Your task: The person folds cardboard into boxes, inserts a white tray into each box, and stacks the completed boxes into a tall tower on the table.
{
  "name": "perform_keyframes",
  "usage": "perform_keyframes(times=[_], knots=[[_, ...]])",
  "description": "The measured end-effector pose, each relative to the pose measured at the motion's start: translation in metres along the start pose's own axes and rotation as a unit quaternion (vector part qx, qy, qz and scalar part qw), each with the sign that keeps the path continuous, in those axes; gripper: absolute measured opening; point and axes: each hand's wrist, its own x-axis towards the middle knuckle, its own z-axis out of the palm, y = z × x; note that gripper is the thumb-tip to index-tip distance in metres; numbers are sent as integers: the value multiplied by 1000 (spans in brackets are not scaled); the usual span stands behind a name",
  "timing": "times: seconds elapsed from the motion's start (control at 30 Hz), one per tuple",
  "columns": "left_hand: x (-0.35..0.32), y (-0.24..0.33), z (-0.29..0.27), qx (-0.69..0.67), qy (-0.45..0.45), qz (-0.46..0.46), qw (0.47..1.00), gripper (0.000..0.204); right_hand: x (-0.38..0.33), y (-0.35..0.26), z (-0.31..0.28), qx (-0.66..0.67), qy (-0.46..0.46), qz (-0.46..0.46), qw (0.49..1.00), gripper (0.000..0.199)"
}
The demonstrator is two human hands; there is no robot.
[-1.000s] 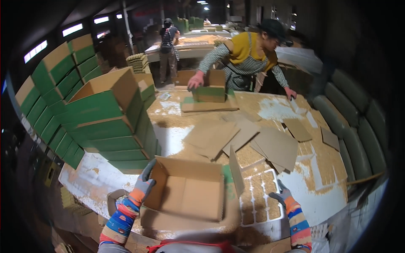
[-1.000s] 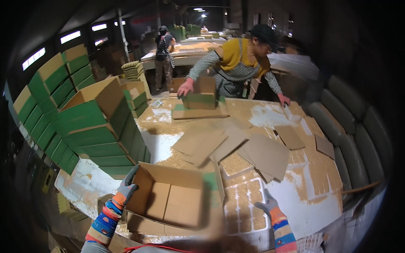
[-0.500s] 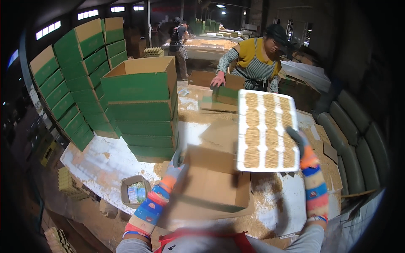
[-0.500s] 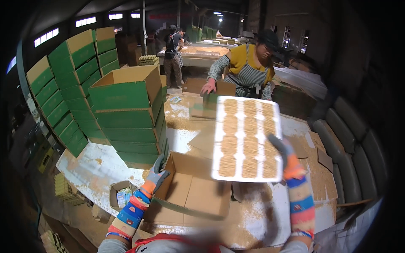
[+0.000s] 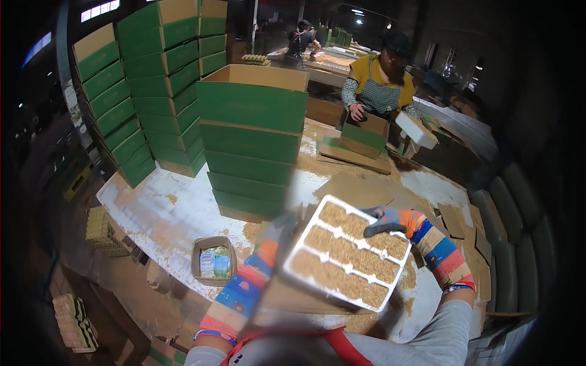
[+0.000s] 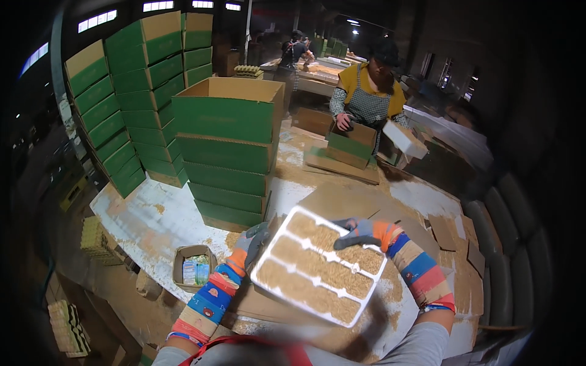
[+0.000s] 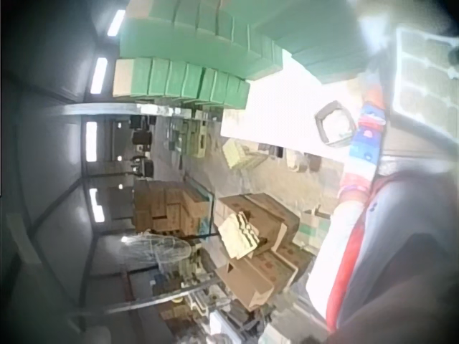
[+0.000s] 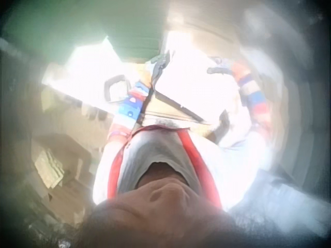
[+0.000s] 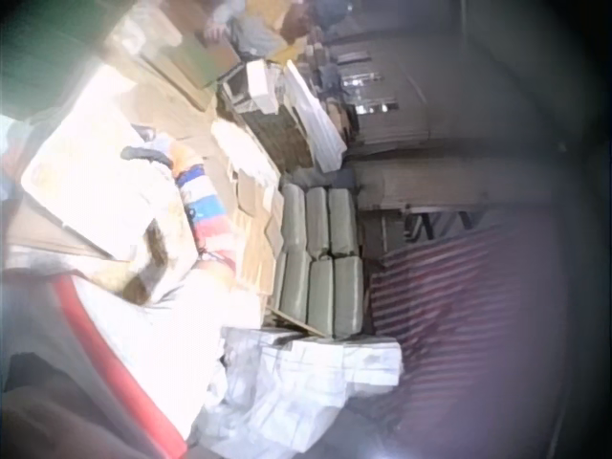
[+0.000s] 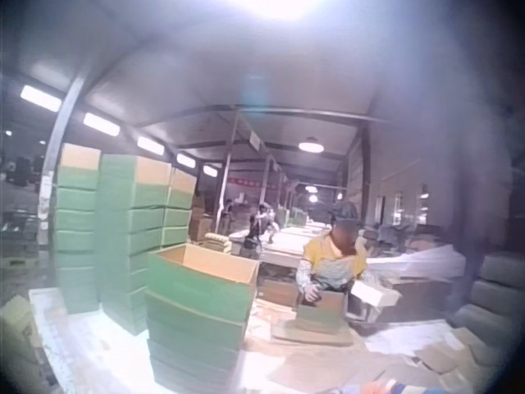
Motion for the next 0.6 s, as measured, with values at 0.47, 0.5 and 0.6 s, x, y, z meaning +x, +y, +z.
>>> perform_keyframes(times=[0.47, 0.5, 0.6], knots=[[-13, 27, 17, 138, -34, 73, 987, 39, 70, 73, 89, -70, 188, -127, 971, 49], [-17, 37, 10, 110, -40, 36, 993, 40, 64, 53, 95, -249, 259, -200, 912, 45], [-13, 13, -19, 96, -50, 90, 990, 41, 43, -10, 116, -373, 201, -87, 902, 35]])
